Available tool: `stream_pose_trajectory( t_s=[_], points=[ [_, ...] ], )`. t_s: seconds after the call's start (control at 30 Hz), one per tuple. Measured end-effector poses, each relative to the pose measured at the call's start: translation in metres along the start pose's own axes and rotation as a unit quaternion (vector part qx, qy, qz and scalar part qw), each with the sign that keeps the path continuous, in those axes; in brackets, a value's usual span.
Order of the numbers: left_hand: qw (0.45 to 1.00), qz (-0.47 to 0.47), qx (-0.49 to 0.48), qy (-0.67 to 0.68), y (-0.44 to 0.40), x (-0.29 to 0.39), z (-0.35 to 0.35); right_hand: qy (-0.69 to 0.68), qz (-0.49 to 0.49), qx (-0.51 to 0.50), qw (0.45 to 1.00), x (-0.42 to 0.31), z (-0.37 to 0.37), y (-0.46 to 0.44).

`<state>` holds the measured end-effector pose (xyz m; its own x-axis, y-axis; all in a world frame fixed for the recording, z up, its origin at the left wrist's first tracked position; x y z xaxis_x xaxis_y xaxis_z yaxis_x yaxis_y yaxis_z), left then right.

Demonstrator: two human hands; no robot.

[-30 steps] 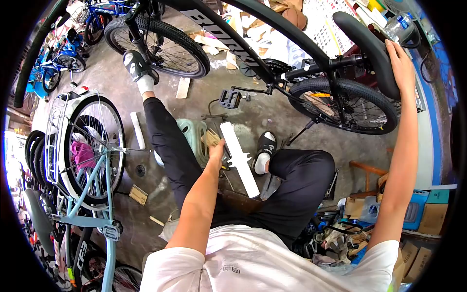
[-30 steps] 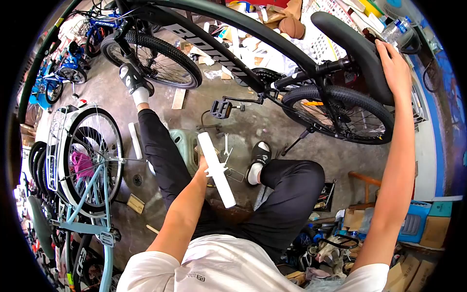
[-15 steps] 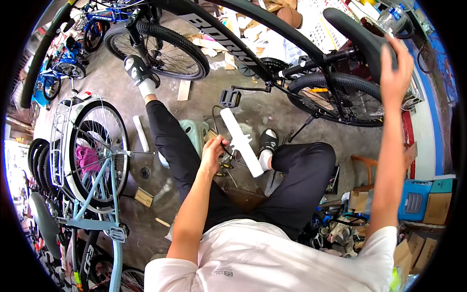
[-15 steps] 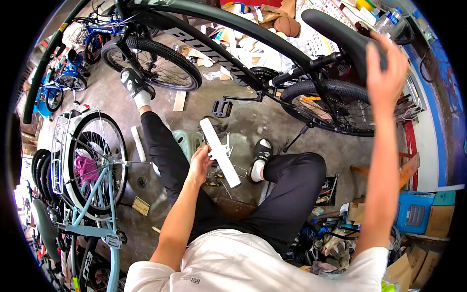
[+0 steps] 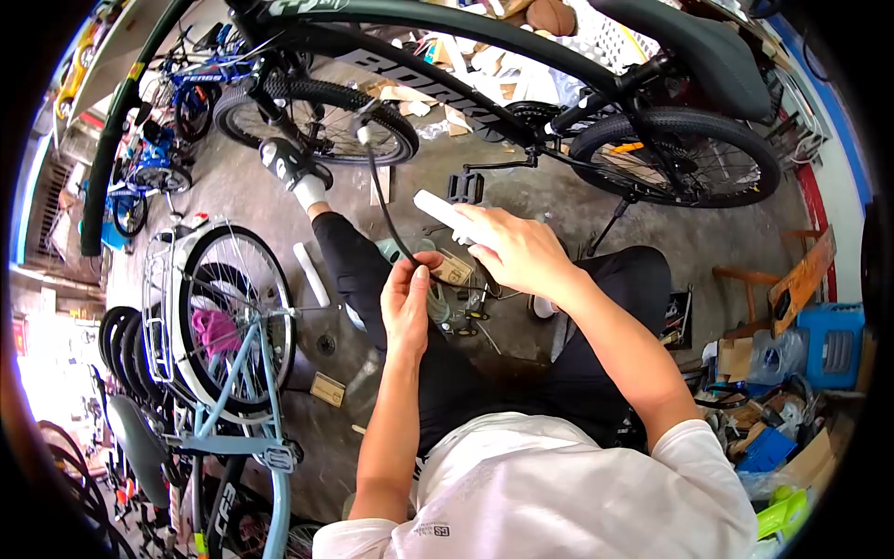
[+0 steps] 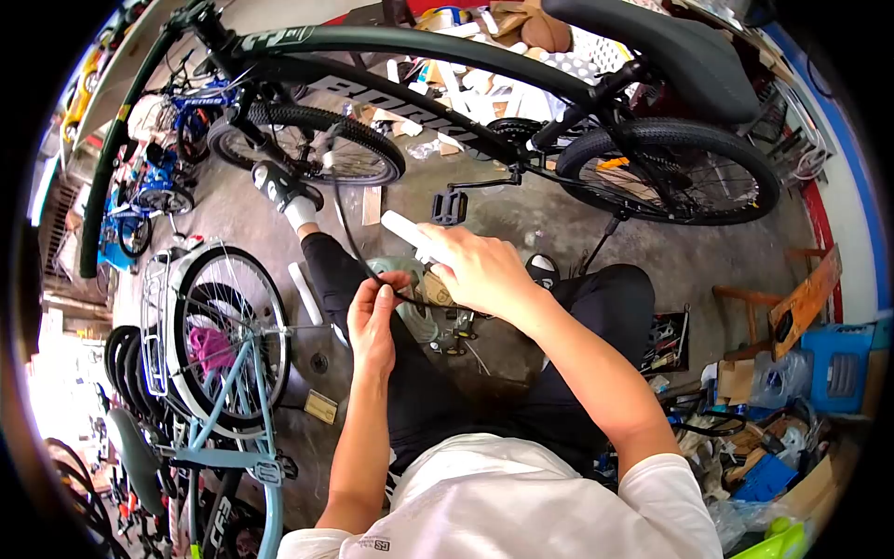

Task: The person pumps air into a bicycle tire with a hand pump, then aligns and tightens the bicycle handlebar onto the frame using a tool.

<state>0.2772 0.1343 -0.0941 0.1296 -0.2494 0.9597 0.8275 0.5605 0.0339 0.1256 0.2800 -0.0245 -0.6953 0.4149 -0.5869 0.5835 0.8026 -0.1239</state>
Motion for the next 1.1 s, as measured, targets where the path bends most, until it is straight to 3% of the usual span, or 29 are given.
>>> stream_pose_trajectory(
  t_s=[0.1, 0.13, 0.23, 0.37, 0.43, 0.57, 0.67, 0.7, 0.77, 0.9, 1.03, 1.1],
  points=[
    [0.998, 0.050, 0.018, -0.042, -0.007, 0.028, 0.014, 0.009, -0.030, 0.039, 0.999, 0.003, 0.005, -0.001],
    [0.982, 0.109, 0.004, -0.152, -0.012, 0.035, 0.018, 0.016, -0.037, 0.043, 0.998, 0.003, 0.004, -0.001],
    [0.860, 0.238, -0.014, -0.450, -0.019, 0.060, 0.033, 0.021, -0.034, 0.025, 0.999, 0.000, 0.008, -0.001],
    [0.801, 0.305, -0.072, -0.511, -0.033, 0.068, 0.039, 0.038, -0.041, 0.020, 0.998, -0.005, 0.003, 0.006],
    [0.814, 0.295, -0.092, -0.492, -0.039, 0.062, 0.038, 0.031, -0.058, 0.059, 0.996, -0.006, -0.003, 0.006],
    [0.814, 0.274, -0.102, -0.502, -0.048, 0.062, 0.043, 0.114, -0.008, -0.004, 0.993, -0.008, -0.009, 0.008],
    [0.884, 0.201, -0.138, -0.399, -0.050, 0.061, 0.048, 0.146, -0.011, -0.005, 0.989, -0.010, -0.008, 0.008],
    [0.884, 0.201, -0.137, -0.399, -0.050, 0.060, 0.047, 0.146, -0.011, -0.005, 0.989, -0.012, -0.011, 0.006],
    [0.945, 0.131, -0.122, -0.274, -0.049, 0.056, 0.044, 0.159, 0.022, -0.030, 0.987, -0.012, -0.019, 0.003],
    [0.933, 0.120, -0.134, -0.313, -0.043, 0.061, 0.056, 0.137, 0.001, -0.021, 0.990, -0.006, -0.019, -0.001],
    [0.962, 0.085, -0.087, -0.245, -0.051, 0.051, 0.048, 0.142, -0.022, 0.006, 0.990, 0.000, -0.012, -0.005],
    [0.961, 0.087, -0.082, -0.250, -0.051, 0.053, 0.050, 0.144, -0.002, -0.033, 0.989, -0.003, -0.015, -0.005]
  ],
)
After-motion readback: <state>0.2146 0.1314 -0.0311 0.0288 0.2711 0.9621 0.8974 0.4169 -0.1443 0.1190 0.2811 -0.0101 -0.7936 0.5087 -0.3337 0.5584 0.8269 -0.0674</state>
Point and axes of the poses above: each hand's wrist, its own y-axis away from the middle knuckle, its own z-axis out of the palm, x = y × z, the point moved 2 cm from there along -y, towards the middle knuckle, and after that the axes turned 1 degree about z, right-handed, at the moved point
